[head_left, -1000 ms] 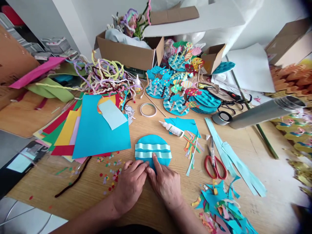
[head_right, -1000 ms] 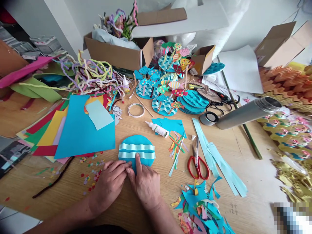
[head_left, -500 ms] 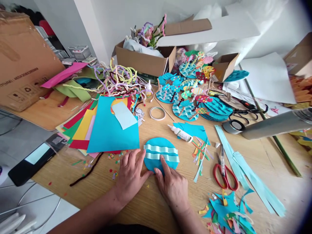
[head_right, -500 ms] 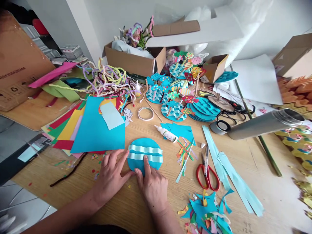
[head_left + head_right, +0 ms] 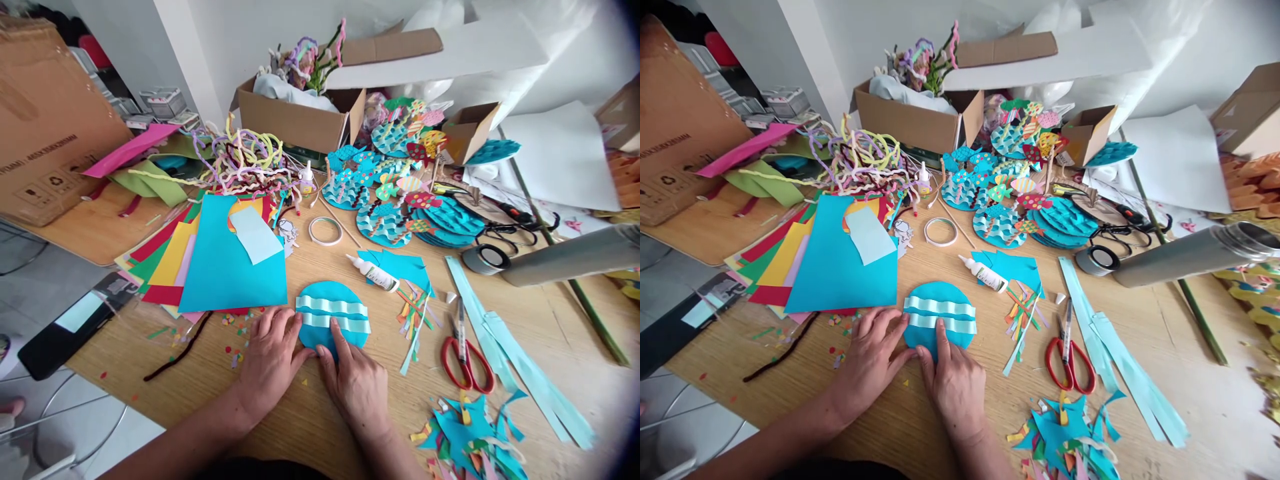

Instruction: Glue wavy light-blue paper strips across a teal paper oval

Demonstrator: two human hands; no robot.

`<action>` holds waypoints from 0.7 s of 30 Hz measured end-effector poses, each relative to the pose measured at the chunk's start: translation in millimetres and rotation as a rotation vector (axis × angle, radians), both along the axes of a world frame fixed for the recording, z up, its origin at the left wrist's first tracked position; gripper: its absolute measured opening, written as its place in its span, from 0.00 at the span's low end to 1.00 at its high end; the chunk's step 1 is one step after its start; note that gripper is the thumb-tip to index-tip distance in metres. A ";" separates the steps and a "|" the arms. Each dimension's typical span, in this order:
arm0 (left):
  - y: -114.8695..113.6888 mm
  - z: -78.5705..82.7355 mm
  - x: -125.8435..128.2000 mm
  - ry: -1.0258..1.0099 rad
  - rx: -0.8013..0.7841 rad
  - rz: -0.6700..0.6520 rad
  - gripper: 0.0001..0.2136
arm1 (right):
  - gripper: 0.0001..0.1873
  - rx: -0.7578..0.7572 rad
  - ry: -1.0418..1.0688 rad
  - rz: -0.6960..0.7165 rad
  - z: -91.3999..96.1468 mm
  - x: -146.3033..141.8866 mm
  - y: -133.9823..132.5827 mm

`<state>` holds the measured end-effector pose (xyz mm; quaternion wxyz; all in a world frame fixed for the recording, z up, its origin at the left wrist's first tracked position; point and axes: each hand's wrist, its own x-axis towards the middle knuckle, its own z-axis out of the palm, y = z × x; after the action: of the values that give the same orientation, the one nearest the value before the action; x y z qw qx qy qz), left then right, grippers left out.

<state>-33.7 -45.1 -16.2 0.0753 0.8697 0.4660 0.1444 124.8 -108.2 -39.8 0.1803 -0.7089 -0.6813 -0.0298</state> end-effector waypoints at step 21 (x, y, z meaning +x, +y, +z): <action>2.3 -0.7 0.1 -0.048 -0.012 -0.021 0.19 | 0.28 -0.021 0.030 -0.006 1.7 -0.2 1.3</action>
<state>-33.5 -42.8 -16.9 0.0935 0.8704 0.4556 0.1616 124.6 -106.9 -38.1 0.1832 -0.7132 -0.6765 -0.0126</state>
